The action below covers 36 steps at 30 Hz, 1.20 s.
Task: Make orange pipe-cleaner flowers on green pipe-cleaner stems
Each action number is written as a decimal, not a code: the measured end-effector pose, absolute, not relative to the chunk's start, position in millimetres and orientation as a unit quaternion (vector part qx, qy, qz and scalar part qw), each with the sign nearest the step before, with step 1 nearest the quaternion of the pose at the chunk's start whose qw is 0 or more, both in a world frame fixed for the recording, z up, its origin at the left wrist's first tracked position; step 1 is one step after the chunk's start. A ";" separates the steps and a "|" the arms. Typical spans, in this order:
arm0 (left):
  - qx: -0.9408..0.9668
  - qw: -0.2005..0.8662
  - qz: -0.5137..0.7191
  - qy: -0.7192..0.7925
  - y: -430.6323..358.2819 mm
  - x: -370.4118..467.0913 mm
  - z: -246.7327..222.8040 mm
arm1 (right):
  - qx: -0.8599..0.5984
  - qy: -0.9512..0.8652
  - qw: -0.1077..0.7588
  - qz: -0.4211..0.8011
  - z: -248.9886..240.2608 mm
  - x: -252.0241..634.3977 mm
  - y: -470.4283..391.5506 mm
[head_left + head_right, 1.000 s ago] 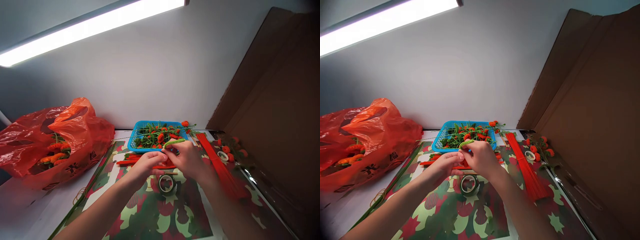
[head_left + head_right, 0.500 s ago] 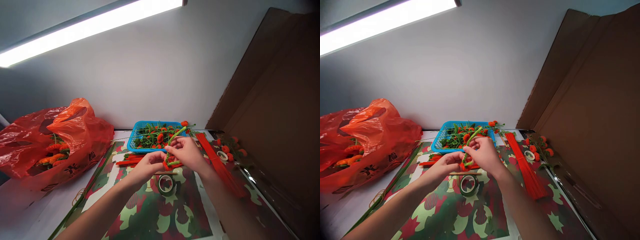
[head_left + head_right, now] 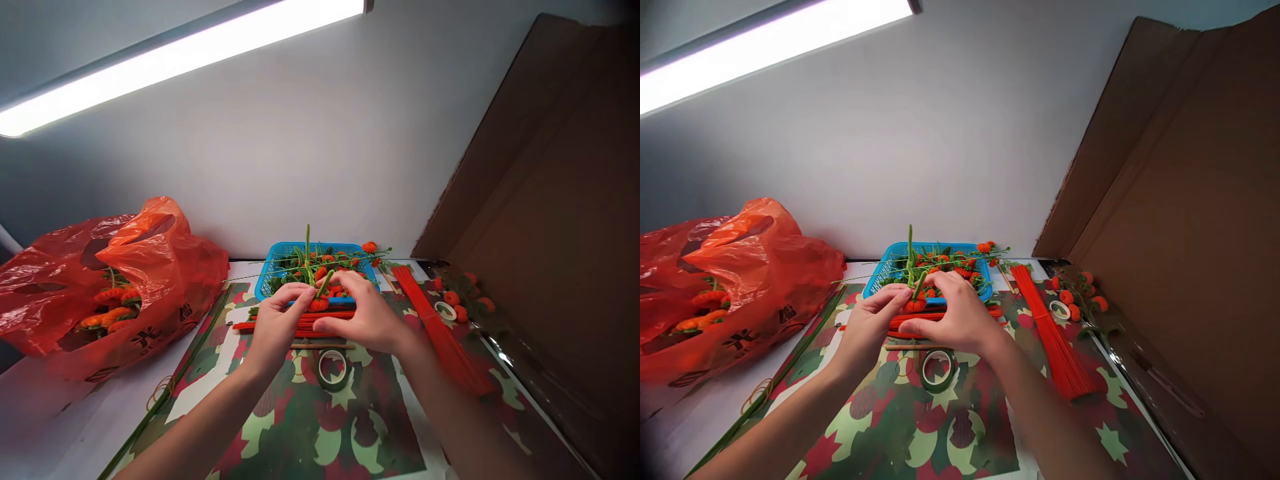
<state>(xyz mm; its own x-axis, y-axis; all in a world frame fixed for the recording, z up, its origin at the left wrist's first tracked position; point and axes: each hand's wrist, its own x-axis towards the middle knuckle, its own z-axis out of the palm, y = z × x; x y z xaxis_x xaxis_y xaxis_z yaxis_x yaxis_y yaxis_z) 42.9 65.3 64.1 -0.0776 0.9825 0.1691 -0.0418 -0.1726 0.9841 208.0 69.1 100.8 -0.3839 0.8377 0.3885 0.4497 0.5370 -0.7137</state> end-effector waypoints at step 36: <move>0.483 0.628 0.350 0.500 81.6 17.3 67.8 | -0.383 -0.852 0.303 -0.187 77.9 192.3 68.0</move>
<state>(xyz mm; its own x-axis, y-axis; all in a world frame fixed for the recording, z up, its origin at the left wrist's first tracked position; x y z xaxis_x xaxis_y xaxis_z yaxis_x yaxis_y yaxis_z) 17.3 81.6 67.8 0.2558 0.9223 -0.2898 0.0424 0.2888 0.9564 192.3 68.0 77.9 -0.5230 0.5391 0.6602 0.7663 0.6366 0.0872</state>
